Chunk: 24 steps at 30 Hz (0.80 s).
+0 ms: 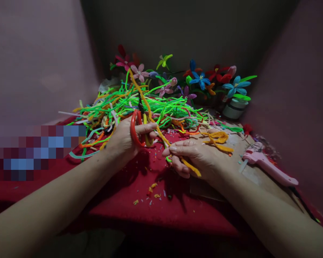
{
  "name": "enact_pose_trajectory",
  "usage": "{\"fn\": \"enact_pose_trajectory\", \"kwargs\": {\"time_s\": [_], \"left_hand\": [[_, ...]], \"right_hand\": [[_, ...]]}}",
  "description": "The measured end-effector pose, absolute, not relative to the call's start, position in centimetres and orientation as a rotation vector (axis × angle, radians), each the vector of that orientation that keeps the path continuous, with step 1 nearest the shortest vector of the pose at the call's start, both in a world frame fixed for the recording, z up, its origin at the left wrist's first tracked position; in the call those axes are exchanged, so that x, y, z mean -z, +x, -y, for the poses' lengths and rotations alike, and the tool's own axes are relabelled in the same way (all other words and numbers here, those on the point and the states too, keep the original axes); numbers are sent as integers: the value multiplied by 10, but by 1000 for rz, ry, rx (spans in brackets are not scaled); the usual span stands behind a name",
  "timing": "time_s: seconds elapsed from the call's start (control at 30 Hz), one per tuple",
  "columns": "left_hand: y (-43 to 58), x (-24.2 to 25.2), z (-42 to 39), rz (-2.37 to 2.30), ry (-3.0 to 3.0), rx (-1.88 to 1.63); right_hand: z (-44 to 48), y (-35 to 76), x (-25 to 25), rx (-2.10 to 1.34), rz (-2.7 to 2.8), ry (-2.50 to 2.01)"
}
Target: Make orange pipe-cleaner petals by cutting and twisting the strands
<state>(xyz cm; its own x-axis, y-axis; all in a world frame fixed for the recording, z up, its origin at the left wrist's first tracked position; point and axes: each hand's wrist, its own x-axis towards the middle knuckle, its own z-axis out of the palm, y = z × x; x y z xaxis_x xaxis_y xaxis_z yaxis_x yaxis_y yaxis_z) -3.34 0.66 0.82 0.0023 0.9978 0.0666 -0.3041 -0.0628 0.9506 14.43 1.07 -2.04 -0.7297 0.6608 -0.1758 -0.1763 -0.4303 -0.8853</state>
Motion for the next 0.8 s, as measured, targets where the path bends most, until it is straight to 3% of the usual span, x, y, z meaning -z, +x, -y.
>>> {"fn": "enact_pose_trajectory", "kwargs": {"time_s": [0.23, 0.8], "left_hand": [[-24, -3, 0, -903, 1082, -1147], [-40, -3, -12, -921, 1115, -1509]], "right_hand": [[-11, 143, 20, -2179, 1271, -710], [-14, 142, 29, -2047, 1132, -698]]}}
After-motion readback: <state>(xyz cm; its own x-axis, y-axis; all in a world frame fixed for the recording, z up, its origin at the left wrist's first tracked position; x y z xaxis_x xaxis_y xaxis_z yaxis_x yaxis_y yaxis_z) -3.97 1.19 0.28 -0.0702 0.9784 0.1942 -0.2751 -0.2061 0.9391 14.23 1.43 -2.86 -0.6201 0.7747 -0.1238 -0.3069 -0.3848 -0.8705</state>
